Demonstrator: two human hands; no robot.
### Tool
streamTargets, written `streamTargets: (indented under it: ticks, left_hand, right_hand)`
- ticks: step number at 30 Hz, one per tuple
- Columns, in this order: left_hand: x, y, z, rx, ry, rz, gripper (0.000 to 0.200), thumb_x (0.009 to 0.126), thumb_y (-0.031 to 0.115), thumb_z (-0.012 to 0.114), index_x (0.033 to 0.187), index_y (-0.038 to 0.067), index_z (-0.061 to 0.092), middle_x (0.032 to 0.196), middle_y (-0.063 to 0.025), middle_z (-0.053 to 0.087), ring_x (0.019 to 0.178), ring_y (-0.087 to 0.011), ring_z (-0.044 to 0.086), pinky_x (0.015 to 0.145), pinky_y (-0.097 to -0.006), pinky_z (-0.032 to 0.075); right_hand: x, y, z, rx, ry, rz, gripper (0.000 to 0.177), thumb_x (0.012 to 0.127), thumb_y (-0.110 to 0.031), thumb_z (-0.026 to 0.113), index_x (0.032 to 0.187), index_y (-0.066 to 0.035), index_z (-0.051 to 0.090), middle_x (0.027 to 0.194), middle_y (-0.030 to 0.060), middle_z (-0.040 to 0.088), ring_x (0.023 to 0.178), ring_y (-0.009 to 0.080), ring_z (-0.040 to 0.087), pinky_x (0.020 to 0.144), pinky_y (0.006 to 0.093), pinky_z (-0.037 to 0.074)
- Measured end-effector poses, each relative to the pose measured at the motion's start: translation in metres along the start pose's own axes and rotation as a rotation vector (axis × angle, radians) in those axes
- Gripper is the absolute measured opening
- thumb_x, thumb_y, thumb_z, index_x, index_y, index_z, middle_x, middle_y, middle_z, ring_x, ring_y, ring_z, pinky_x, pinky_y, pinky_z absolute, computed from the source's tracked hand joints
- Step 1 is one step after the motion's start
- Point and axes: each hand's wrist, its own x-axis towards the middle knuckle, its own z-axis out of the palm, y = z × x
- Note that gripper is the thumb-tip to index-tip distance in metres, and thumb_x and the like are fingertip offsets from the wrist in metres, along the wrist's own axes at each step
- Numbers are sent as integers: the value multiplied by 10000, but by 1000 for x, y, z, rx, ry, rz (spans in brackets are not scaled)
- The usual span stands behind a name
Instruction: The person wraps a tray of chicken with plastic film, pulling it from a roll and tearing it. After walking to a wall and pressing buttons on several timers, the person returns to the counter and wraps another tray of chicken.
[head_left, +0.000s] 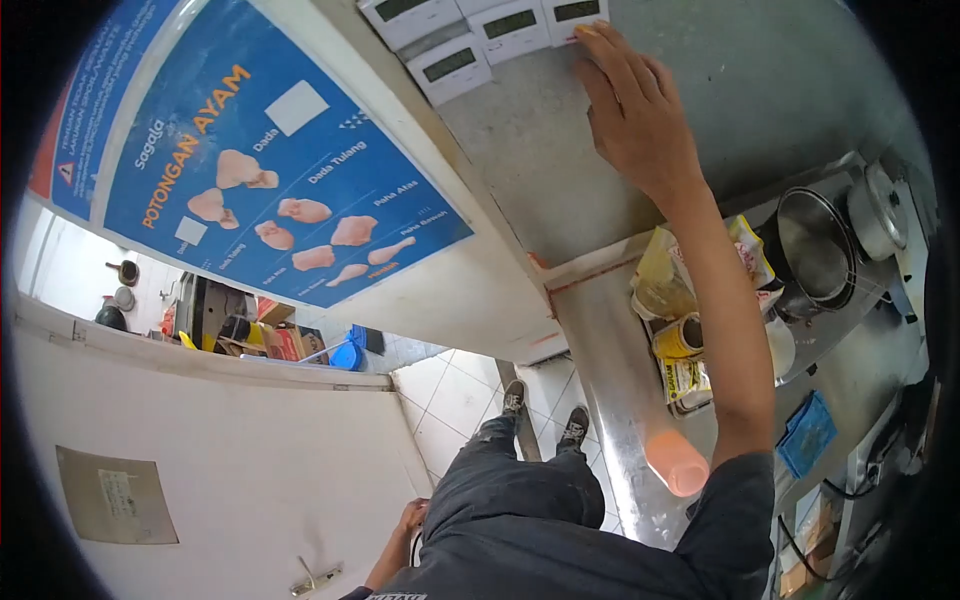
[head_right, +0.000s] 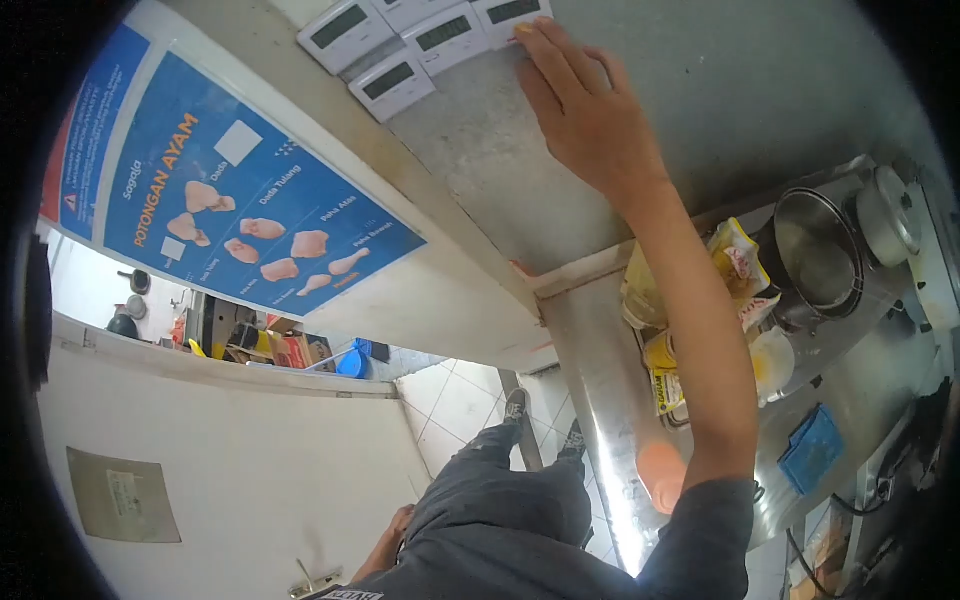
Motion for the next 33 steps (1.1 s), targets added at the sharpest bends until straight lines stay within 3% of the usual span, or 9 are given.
streamTargets:
  ticks: [5, 8, 10, 14, 16, 17, 19, 25, 33]
  left_hand:
    - [11, -16, 0, -9, -26, -26, 512, 861, 366, 635, 1142, -62, 631, 1041, -188, 682, 985, -256, 646, 849, -351, 503]
    - [6, -9, -1, -16, -11, 90, 507, 869, 408, 619, 1066, -59, 650, 952, -150, 685, 933, -236, 623, 803, -361, 475]
    - [13, -12, -2, 140, -62, 90, 473, 842, 303, 633, 1144, -61, 628, 1078, -197, 678, 1011, -287, 644, 871, -356, 500]
    - [11, -5, -1, 204, -62, 109, 464, 820, 286, 636, 1133, -57, 636, 1063, -195, 687, 1000, -285, 648, 867, -348, 499]
    - [12, -9, -5, 340, -83, 299, 458, 824, 301, 630, 1121, -48, 648, 1076, -189, 687, 997, -278, 649, 856, -348, 503]
    - [16, -9, -4, 342, -84, 302, 458, 824, 301, 630, 1121, -48, 648, 1076, -189, 687, 997, -278, 649, 856, -348, 503]
    - [34, -20, -1, 166, -55, 98, 460, 828, 299, 629, 1132, -46, 644, 1070, -179, 684, 985, -265, 647, 830, -343, 511]
    - [33, -17, 0, -74, -47, 27, 490, 826, 304, 644, 1166, -48, 628, 1051, -176, 682, 938, -250, 649, 816, -347, 511]
    - [0, 20, 6, 10, 22, -64, 461, 833, 275, 669, 1160, -46, 624, 1035, -169, 685, 931, -255, 649, 819, -349, 505]
  right_hand:
    - [1, -1, -1, 8, -37, 17, 210, 854, -91, 601, 1061, -59, 620, 1384, 52, 488, 1326, 191, 454, 953, 378, 449]
    - [2, -3, 4, 31, -23, 34, 205, 854, -81, 599, 1054, -46, 620, 1383, 64, 488, 1326, 206, 454, 941, 380, 452]
    - [1, -3, 8, 52, -4, 40, 199, 853, -76, 598, 1048, -40, 620, 1382, 70, 487, 1325, 214, 455, 935, 382, 455]
    - [1, -3, 12, 88, 12, 55, 197, 850, -70, 605, 1041, -26, 617, 1389, 80, 480, 1330, 223, 447, 916, 376, 460]
    - [-1, -3, 14, 83, 19, 51, 193, 847, -65, 606, 1035, -22, 617, 1392, 82, 476, 1332, 223, 444, 911, 373, 462]
    - [-2, -3, 16, 78, 26, 46, 185, 852, -68, 602, 1030, -21, 618, 1394, 83, 474, 1337, 221, 436, 908, 372, 463]
    - [-3, -2, 16, 68, 30, 44, 178, 856, -71, 598, 1025, -20, 619, 1396, 85, 471, 1343, 220, 428, 905, 370, 464]
    - [-4, -3, 7, 12, -9, 35, 150, 886, -114, 570, 1008, -39, 615, 1406, 84, 463, 1361, 212, 403, 950, 386, 440]
    - [-6, -5, -2, 18, -63, 25, 169, 893, -137, 563, 1035, -55, 608, 1426, 94, 447, 1368, 211, 397, 993, 421, 430]
